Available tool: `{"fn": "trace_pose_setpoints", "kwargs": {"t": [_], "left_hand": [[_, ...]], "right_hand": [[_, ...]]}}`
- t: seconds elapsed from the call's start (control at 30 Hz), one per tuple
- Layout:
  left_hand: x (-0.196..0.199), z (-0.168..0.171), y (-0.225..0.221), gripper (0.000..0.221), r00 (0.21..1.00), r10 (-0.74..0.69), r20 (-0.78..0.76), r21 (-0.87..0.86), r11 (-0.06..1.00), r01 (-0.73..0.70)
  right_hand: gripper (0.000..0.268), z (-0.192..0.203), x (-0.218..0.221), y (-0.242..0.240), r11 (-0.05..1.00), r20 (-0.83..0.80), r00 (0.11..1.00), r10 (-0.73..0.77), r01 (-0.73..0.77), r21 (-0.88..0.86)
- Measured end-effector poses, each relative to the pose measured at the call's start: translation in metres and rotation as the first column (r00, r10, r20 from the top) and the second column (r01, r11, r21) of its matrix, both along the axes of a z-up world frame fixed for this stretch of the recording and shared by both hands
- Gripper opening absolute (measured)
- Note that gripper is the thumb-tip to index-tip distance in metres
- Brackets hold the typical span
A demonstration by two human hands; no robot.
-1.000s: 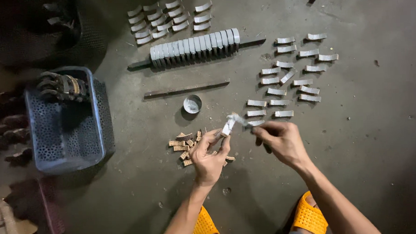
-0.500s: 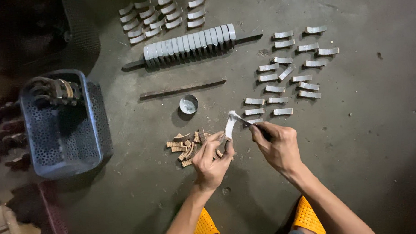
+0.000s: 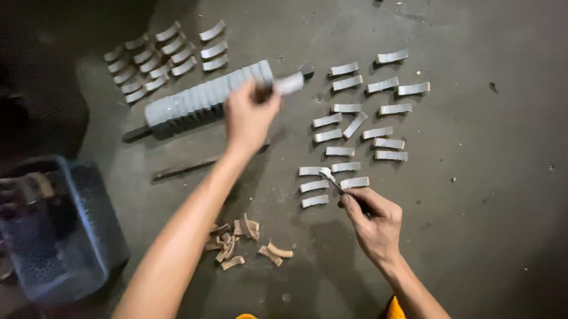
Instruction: Applying white grease to curved metal brake or clutch components using a small applicator tool.
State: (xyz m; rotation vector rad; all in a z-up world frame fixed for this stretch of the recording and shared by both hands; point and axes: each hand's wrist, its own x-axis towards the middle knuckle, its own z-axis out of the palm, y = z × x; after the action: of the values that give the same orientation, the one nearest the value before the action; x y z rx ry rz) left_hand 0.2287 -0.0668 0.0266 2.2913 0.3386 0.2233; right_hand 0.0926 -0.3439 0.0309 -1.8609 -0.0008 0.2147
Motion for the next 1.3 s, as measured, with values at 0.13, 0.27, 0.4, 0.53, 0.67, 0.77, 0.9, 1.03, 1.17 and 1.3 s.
{"fn": "trace_pose_setpoints", "kwargs": {"t": [0.13, 0.27, 0.4, 0.53, 0.67, 0.77, 0.9, 1.03, 1.17, 1.3], "left_hand": [[0.107, -0.088, -0.032, 0.017, 0.997, 0.045, 0.065, -0.154, 0.987, -0.034], [0.146, -0.153, -0.066, 0.018, 0.969, 0.245, 0.041, -0.215, 0.949, -0.231], [0.132, -0.111, -0.058, 0.028, 0.942, 0.314, -0.118, -0.351, 0.874, -0.335], [0.043, -0.061, 0.003, 0.018, 0.982, 0.175, -0.072, -0.391, 0.901, -0.189], [-0.098, -0.015, 0.058, 0.027, 0.996, -0.073, -0.057, -0.016, 0.997, 0.072], [-0.200, -0.019, 0.077, 0.027, 0.995, 0.021, -0.100, -0.018, 1.000, -0.023], [-0.293, -0.092, 0.078, 0.024, 0.919, 0.175, -0.353, -0.014, 0.981, -0.192], [-0.271, -0.072, 0.049, 0.042, 0.923, 0.150, -0.354, 0.224, 0.972, -0.072], [-0.276, -0.089, 0.048, 0.036, 0.820, 0.115, -0.561, -0.002, 0.990, -0.140], [-0.298, -0.052, 0.053, 0.032, 0.991, 0.123, -0.059, -0.078, 0.989, -0.128]], "right_hand": [[0.013, -0.008, 0.009, -0.005, 0.999, -0.097, 0.995, -0.040, 0.040, -0.001], [0.011, -0.013, 0.016, -0.007, 0.996, -0.117, 0.989, -0.088, 0.089, 0.009], [0.009, -0.017, 0.014, -0.008, 0.995, -0.115, 0.990, -0.087, 0.092, 0.040], [0.010, -0.010, 0.013, 0.001, 0.995, -0.093, 0.994, -0.050, 0.058, 0.086], [0.015, 0.003, 0.005, 0.024, 0.999, 0.034, 0.999, 0.039, -0.039, 0.013], [0.017, 0.012, -0.008, 0.044, 0.995, 0.065, 0.993, 0.096, -0.095, -0.011], [0.018, 0.026, -0.021, 0.068, 0.981, 0.118, 0.974, 0.196, -0.195, -0.016], [0.018, 0.031, -0.033, 0.080, 0.962, 0.215, 0.938, 0.274, -0.269, -0.049], [0.018, 0.043, -0.043, 0.083, 0.951, 0.297, 0.903, 0.309, -0.285, -0.122], [0.018, 0.045, -0.051, 0.079, 0.947, 0.331, 0.889, 0.317, -0.281, -0.154]]}}
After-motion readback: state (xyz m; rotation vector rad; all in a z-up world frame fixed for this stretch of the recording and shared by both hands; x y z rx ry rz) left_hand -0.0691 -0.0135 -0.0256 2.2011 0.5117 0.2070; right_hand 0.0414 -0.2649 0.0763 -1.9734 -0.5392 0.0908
